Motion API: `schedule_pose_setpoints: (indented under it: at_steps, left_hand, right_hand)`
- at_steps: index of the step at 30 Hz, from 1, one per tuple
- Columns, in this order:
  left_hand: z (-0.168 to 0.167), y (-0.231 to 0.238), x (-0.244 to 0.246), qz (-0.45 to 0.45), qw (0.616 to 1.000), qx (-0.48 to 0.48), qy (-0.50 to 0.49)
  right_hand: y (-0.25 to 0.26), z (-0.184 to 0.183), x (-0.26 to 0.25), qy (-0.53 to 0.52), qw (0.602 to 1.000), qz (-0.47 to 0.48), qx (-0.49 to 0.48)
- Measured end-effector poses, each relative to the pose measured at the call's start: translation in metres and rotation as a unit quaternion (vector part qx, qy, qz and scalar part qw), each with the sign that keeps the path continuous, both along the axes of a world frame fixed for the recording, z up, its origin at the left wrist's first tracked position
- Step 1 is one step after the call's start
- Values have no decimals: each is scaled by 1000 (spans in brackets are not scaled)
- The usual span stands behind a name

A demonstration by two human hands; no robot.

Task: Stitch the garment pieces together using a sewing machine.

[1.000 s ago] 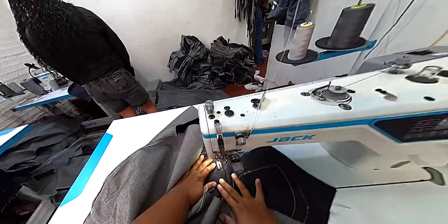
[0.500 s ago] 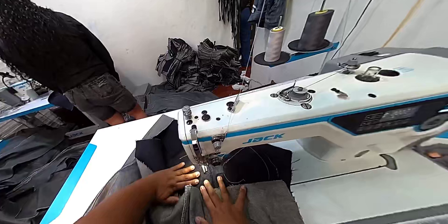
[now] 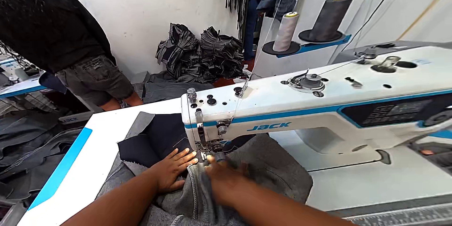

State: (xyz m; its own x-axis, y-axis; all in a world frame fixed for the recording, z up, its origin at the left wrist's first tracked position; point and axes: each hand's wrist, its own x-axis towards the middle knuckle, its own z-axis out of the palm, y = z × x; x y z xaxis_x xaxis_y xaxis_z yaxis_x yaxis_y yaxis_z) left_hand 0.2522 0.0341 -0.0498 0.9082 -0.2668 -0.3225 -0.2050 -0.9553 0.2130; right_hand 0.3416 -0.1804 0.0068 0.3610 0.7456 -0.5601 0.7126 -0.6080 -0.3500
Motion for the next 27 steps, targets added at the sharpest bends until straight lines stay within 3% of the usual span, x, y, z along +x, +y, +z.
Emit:
schedule_pose_setpoints:
  at_steps: [3, 5, 11, 16, 18, 21, 23, 27]
  left_hand:
    - [3, -2, 0, 2, 1000, 12, 14]
    - [2, -3, 0, 2, 1000, 7, 2]
    - [2, -33, -8, 100, 994, 30, 17]
    - [4, -49, -9, 150, 988, 29, 13]
    - [13, -43, -6, 126, 991, 28, 30]
    - [33, -14, 14, -8, 996, 68, 49]
    - [25, 4, 19, -85, 994, 56, 38]
    - [-1, 17, 15, -70, 997, -25, -14]
  right_hand:
    - [14, 4, -43, 62, 996, -57, 15]
    - [11, -10, -53, 44, 995, -77, 44]
    - [-34, -45, -17, -41, 990, 23, 130]
    - [-32, -17, 14, -16, 995, 83, 56]
    - [-17, 5, 5, 8, 999, 36, -6]
    - [-5, 3, -32, 28, 997, -77, -12]
    - [-9, -13, -50, 9, 996, -82, 12]
    - [-17, -25, -36, -10, 999, -41, 35]
